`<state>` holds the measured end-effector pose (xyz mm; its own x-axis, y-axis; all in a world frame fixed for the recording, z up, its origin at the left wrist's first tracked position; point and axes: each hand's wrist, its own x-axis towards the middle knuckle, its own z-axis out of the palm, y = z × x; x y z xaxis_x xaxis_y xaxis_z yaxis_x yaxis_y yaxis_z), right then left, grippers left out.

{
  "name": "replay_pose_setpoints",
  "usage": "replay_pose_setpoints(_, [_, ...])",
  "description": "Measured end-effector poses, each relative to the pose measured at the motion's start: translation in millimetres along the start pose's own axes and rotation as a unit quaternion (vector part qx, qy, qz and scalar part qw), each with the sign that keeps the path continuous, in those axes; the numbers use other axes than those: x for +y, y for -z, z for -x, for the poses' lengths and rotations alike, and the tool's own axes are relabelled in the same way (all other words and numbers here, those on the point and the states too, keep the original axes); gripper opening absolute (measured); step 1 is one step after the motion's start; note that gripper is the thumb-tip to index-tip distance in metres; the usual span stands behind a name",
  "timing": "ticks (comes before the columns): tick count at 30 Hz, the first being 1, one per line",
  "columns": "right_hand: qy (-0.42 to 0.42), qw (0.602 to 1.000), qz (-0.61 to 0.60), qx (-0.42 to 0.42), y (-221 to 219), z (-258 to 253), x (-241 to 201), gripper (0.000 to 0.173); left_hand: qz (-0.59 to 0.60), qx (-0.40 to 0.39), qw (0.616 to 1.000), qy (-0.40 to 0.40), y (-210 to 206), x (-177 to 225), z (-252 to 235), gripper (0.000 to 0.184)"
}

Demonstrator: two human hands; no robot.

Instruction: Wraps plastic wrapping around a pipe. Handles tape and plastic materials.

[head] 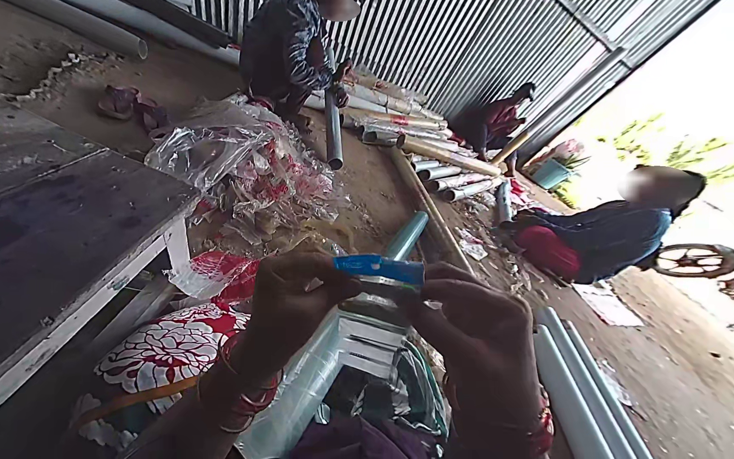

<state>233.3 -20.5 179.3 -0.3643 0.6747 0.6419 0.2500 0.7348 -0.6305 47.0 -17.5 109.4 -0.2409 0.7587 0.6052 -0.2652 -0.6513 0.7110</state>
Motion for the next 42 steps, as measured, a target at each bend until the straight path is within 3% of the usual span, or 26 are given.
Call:
replay_pose_setpoints(7, [-0.056,0.996,-0.042,-0.05,0,5,12,0.007,-0.066,-0.026,0.996,-0.059,5,6,-2,0.011])
replay_pose_setpoints(13, [-0.11,0.97,-0.207,0.056,-15,10,13,0.009,0.044,-0.024,0.999,0.014,6,12,-4,0.017])
replay_pose_setpoints(17, [-0.132,0.953,-0.265,0.067,-19,14,16,0.007,-0.01,-0.053,0.998,0.03,13,17,-7,0.015])
replay_pose_setpoints(20, [-0.105,0.971,-0.21,0.041,-17,15,20,0.009,-0.035,-0.031,0.999,0.009,10,17,-5,0.016])
replay_pose_setpoints(22, [-0.054,0.994,-0.09,0.02,-8,12,23,0.035,-0.063,-0.036,0.997,0.007,12,17,-6,0.014])
replay_pose_setpoints(24, [0.0,1.0,0.018,-0.011,2,4,19,0.044,-0.108,-0.06,0.992,0.008,16,19,-8,0.01])
replay_pose_setpoints(31, [0.121,0.969,0.161,-0.14,-2,-19,6,0.023,-0.217,-0.163,0.962,-0.039,17,17,-9,0.004])
replay_pose_setpoints(33, [0.142,0.964,0.181,-0.136,-5,-22,8,0.016,-0.224,-0.168,0.959,-0.04,19,18,-9,0.005])
replay_pose_setpoints(39, [0.075,0.982,0.116,-0.127,-3,-22,7,0.003,-0.202,-0.167,0.964,-0.031,23,21,-11,0.006])
replay_pose_setpoints(42, [0.075,0.98,0.126,-0.137,-6,-19,11,0.006,-0.215,-0.172,0.96,-0.046,21,20,-10,0.006])
